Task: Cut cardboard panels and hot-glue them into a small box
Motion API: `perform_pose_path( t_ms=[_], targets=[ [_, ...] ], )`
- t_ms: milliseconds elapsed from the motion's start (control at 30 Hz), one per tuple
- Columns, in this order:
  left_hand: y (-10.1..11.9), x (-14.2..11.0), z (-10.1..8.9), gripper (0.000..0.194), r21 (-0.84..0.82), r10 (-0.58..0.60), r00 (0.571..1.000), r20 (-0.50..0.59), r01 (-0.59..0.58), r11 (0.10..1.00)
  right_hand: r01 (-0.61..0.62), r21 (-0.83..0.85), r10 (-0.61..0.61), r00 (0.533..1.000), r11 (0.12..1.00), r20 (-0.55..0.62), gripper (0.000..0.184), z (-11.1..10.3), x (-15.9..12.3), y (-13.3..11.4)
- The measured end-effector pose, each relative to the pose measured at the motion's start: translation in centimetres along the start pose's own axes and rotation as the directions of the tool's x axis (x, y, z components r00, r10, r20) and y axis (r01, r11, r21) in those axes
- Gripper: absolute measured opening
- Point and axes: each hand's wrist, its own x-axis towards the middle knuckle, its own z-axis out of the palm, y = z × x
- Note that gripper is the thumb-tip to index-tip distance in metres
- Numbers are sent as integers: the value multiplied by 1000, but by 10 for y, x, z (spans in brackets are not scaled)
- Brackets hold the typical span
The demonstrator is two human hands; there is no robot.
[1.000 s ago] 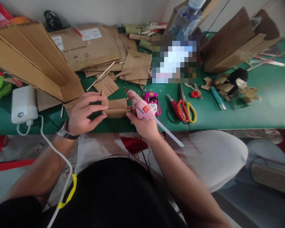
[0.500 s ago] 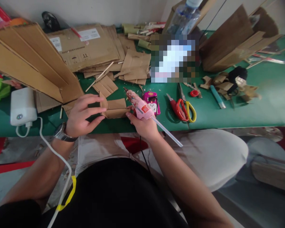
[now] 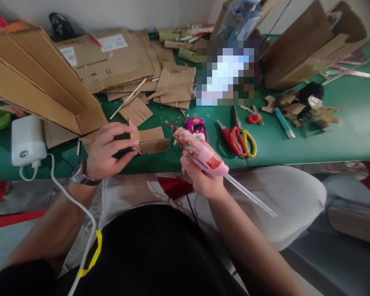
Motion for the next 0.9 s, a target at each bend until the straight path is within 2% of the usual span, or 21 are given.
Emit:
perform_pose_path(
  t_ms=[100, 200, 333, 433, 567, 767, 900],
  targets=[
    [-2, 1, 1, 18, 1, 16, 1000, -2, -16, 1000, 107, 23, -108, 992, 994, 61, 15, 0, -6, -14],
    [-3, 1, 2, 17, 1, 40, 999, -17, -40, 999, 87, 66, -95, 987, 994, 127, 7, 5, -10, -17],
    [-2, 2, 2, 26, -4, 71, 997, -43, -71, 997, 18, 32, -24, 982, 999, 190, 6, 13, -13, -12],
    [1, 3, 2, 21, -23, 35, 999, -18, -36, 999, -19, -1, 19, 986, 1000, 168, 9, 20, -13, -8],
    [1, 4, 3, 26, -52, 43, 998, -52, -46, 998, -24, 20, 20, 988, 1000, 152, 12, 29, -11, -4],
    [-1, 5, 4, 14, -78, 41, 998, -40, -44, 996, 204, -50, -193, 967, 978, 166, 7, 35, -12, 5],
    [0, 6, 5, 15, -128, 23, 998, -58, -30, 991, 198, -83, -186, 973, 977, 140, 8, 38, -13, 8]
  ],
)
